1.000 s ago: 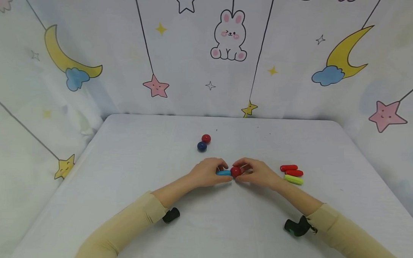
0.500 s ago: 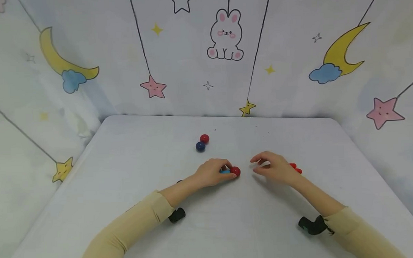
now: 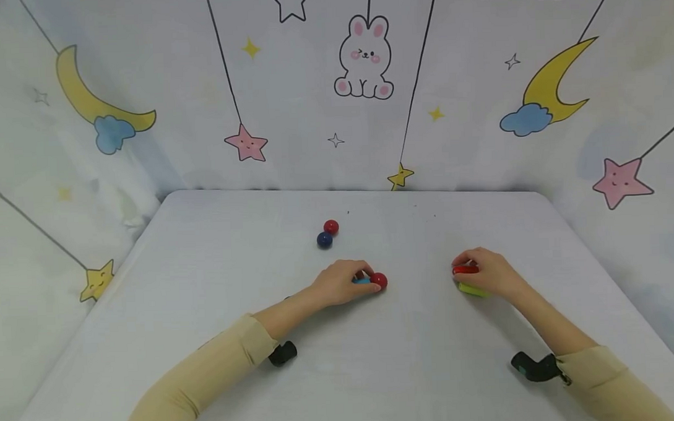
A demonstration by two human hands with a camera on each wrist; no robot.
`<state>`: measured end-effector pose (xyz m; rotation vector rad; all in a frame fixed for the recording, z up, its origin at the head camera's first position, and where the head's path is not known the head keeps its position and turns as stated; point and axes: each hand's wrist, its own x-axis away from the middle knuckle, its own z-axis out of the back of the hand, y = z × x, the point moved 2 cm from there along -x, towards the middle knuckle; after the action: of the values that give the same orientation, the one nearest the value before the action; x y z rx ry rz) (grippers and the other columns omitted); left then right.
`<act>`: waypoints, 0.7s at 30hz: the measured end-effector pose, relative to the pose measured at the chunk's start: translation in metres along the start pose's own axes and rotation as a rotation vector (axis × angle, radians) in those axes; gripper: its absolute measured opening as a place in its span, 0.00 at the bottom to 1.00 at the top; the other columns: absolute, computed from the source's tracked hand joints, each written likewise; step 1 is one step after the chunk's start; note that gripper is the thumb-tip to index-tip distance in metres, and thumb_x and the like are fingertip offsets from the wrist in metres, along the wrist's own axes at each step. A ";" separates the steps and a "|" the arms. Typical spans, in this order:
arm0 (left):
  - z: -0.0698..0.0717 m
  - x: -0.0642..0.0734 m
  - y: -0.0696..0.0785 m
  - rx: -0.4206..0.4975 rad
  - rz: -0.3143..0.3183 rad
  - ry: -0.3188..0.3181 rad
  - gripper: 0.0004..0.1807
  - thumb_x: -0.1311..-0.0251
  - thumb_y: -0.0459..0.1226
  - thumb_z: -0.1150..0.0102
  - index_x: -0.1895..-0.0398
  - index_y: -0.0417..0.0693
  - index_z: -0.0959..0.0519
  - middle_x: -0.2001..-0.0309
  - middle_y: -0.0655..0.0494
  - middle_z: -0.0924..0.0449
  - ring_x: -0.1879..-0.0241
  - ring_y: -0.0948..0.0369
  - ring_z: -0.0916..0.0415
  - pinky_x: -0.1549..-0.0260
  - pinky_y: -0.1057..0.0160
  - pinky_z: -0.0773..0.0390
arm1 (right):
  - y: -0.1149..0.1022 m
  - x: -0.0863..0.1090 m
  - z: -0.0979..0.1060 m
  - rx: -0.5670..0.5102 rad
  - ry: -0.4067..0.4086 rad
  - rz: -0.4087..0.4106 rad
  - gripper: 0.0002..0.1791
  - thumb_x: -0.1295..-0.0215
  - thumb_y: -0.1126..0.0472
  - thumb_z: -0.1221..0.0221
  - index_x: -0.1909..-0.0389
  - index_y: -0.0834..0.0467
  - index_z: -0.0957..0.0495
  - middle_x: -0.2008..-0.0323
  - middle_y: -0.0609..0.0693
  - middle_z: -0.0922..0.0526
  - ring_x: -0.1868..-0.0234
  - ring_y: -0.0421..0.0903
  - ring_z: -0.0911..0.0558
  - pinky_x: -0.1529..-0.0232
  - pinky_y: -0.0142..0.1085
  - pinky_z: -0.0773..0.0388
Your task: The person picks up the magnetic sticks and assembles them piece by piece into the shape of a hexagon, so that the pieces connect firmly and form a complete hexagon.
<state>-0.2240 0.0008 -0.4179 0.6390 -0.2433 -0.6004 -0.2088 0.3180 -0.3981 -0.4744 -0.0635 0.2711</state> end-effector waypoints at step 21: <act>0.008 0.005 -0.017 0.024 -0.040 -0.028 0.17 0.37 0.50 0.38 0.50 0.53 0.19 0.64 0.61 0.22 0.63 0.64 0.28 0.63 0.67 0.27 | -0.068 -0.036 -0.045 -0.132 -0.082 0.220 0.13 0.40 0.64 0.34 0.54 0.56 0.19 0.58 0.47 0.18 0.56 0.48 0.21 0.56 0.42 0.20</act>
<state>-0.2309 -0.0168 -0.4224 0.6603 -0.2643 -0.6461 -0.2212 0.2303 -0.4065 -0.6028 -0.1097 0.5045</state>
